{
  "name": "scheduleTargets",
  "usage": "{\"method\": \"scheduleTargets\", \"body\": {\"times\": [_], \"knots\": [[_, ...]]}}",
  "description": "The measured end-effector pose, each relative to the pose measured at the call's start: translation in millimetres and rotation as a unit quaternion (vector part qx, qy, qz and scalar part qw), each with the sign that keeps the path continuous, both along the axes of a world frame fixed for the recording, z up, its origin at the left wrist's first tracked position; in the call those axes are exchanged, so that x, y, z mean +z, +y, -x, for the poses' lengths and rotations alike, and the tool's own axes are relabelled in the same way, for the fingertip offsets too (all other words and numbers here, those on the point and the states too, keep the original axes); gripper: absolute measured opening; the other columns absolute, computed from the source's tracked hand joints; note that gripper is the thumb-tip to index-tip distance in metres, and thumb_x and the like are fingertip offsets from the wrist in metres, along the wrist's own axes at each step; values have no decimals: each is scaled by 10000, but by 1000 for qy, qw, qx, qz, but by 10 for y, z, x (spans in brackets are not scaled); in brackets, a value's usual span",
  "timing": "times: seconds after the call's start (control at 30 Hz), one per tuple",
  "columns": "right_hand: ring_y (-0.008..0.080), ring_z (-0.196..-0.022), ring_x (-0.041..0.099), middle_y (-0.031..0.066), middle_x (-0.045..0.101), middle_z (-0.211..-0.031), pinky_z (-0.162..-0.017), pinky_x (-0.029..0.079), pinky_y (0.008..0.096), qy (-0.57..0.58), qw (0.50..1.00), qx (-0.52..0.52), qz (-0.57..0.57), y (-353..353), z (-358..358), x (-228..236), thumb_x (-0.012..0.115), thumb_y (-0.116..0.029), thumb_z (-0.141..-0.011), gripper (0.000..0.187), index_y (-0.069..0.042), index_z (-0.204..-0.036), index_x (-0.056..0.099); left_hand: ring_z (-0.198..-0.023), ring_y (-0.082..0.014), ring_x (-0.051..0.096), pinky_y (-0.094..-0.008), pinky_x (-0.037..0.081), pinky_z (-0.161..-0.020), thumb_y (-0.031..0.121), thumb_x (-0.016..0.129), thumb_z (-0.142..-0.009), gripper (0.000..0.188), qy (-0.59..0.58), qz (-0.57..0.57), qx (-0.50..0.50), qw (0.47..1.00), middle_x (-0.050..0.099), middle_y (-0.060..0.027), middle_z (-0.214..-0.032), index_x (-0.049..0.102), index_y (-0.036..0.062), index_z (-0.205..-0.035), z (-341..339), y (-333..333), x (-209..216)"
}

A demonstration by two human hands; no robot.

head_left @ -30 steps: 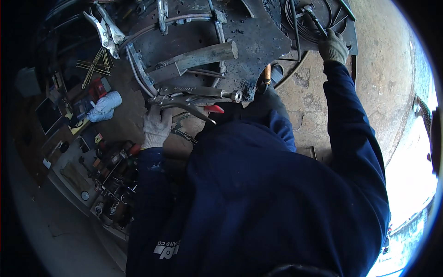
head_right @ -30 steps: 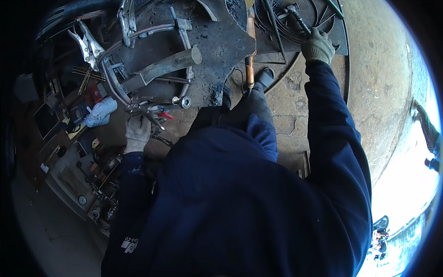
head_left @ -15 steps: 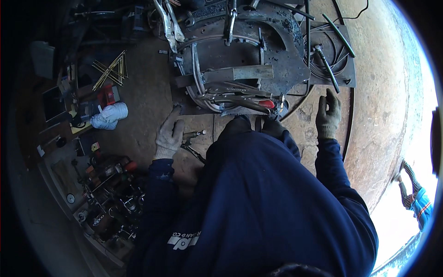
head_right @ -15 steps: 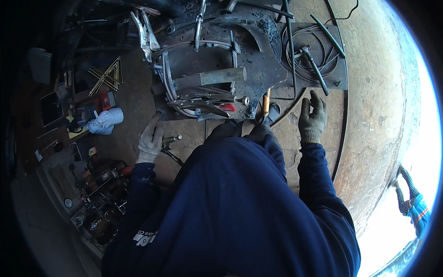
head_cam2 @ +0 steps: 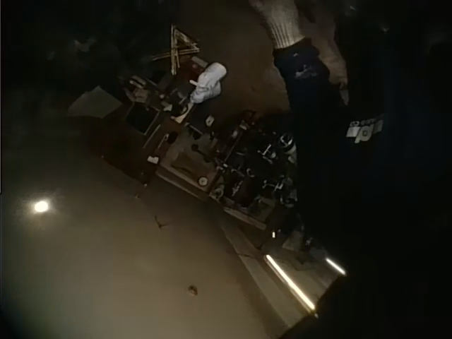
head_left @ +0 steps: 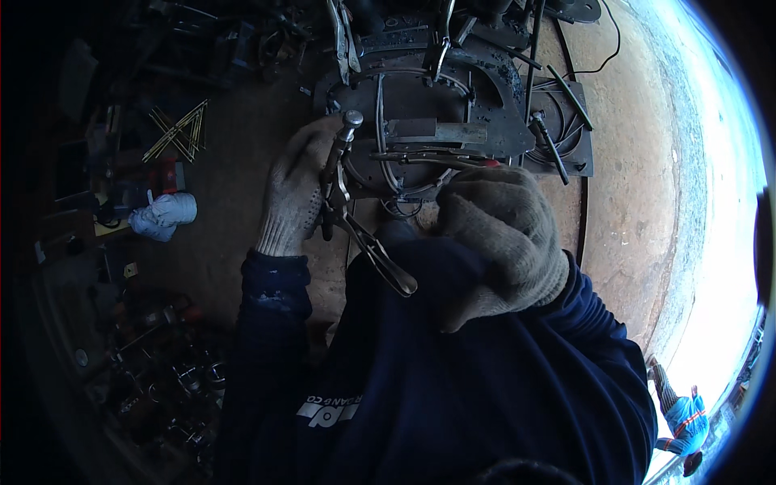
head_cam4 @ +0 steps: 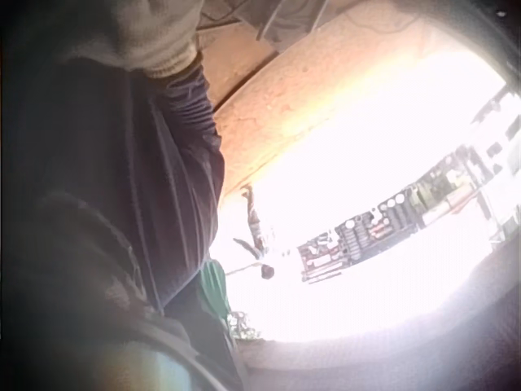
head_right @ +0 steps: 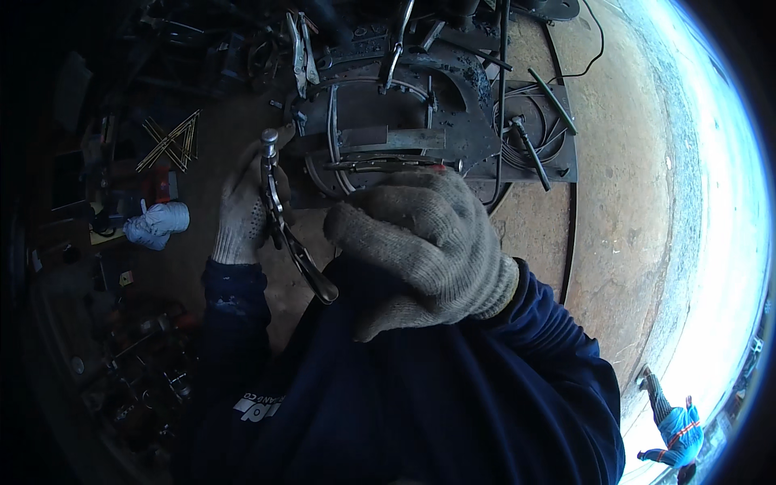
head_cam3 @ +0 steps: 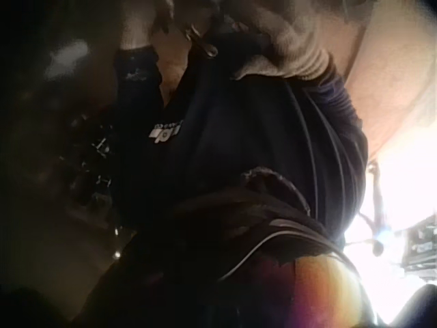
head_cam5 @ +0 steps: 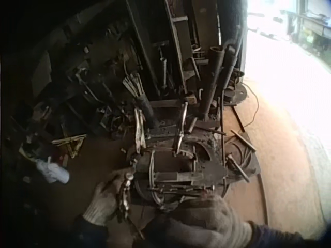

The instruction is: The person uses locking pliers to secure metal pieces onto a circular jig and strikes a metal component with a hammer. They handle multiple pairs of locking pliers while arranging the parts.

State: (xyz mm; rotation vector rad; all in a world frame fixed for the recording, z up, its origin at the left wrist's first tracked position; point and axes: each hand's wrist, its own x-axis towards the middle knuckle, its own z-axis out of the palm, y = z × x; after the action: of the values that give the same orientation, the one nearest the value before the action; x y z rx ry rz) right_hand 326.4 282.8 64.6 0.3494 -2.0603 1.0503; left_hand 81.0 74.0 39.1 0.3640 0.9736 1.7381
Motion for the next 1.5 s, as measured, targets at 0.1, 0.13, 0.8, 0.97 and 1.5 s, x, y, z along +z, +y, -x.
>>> {"method": "scheduleTargets", "body": {"times": [0.1,0.13,0.8,0.97,1.5], "knots": [[296,-1036,650,146,604,-1241,-836,539,424,-53,998,40,3,-292,49,41,843,-599,-684,942,-51,-1400,569,-1055,-235,683,-358,607,-838,221,451,-1083,451,-127,-73,-132,980,612,-174,-1255,430,-6,-1472,20,-4,-126],[293,-1029,650,141,606,-1234,-826,538,423,-53,998,30,2,-371,70,21,850,-579,-686,919,-55,-1392,581,-1062,-242,679,-370,604,-851,239,463,-1076,464,-57,-41,-165,984,610,-172,-1263,430,-3,-1470,-21,66,-137],[359,-1107,620,247,563,-1236,-906,510,459,-128,971,-194,-50,-1200,773,159,722,-720,-792,1037,79,-1414,502,-1328,-381,551,-461,491,-1098,418,687,-961,815,813,-83,-139,559,495,-247,-1464,326,-22,-1544,19,-59,56],[441,-1465,365,316,369,-1537,-1182,333,520,-162,943,-289,32,-1249,792,85,800,-814,-577,1426,69,-1556,256,-1210,-368,639,-441,558,-990,371,682,-972,743,507,-113,-175,837,561,-241,-1385,364,-30,-1511,83,22,-73],[389,-1265,602,235,506,-1430,-941,602,424,-210,826,-518,-70,-806,644,255,695,41,-895,339,-67,-1216,696,-1070,-165,665,-296,566,-911,263,736,-971,624,326,-30,-245,913,662,-97,-1197,476,-10,-1469,880,485,127]]}}
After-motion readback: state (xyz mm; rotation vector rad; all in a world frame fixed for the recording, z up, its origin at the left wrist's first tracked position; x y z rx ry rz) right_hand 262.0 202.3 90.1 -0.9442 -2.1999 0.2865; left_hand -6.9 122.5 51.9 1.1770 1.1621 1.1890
